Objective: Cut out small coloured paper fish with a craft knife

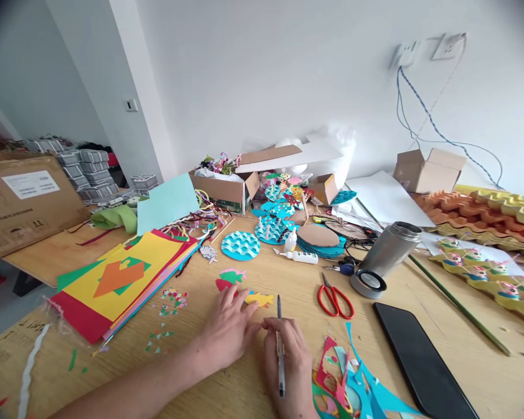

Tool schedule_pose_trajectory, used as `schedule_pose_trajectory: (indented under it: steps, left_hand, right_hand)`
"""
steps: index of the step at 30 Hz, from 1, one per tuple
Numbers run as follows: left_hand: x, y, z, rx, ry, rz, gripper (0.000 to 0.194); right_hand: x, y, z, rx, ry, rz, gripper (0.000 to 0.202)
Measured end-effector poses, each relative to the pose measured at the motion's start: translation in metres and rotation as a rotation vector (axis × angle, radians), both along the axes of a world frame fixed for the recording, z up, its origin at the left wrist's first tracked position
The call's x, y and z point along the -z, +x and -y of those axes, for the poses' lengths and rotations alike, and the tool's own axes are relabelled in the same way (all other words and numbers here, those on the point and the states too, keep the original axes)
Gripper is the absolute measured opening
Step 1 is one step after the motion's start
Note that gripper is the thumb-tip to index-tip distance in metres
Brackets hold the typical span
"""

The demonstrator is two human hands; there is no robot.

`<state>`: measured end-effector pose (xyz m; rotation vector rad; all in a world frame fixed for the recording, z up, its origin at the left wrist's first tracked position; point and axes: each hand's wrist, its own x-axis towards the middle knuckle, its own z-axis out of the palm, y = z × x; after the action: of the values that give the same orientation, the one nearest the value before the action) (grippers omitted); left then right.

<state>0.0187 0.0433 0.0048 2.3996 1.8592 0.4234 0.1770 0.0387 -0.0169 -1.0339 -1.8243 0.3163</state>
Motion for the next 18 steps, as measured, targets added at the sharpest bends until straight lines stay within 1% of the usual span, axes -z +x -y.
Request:
schedule_pose_trajectory:
  steps: [4, 7, 9, 13, 18]
  left_hand:
    - [-0.006, -0.003, 0.02, 0.041, 0.005, 0.003, 0.041]
    - [-0.006, -0.006, 0.028, 0.077, -0.002, 0.008, 0.037]
    - [-0.003, -0.008, 0.028, 0.08, -0.001, 0.017, 0.038]
    - [0.005, -0.011, 0.024, 0.058, 0.009, 0.032, 0.046]
    - [0.011, -0.011, 0.024, 0.025, 0.018, 0.047, 0.043]
  right_hand:
    - [0.002, 0.001, -0.002, 0.043, -0.011, -0.002, 0.014]
    - [0.005, 0.002, -0.006, 0.055, -0.037, 0.04, 0.016]
    - [0.008, 0.002, -0.009, 0.05, -0.049, 0.094, 0.023]
    - [0.019, 0.0, -0.021, 0.066, -0.041, 0.185, 0.035]
    - [0.029, -0.002, -0.036, 0.1, -0.066, 0.275, 0.036]
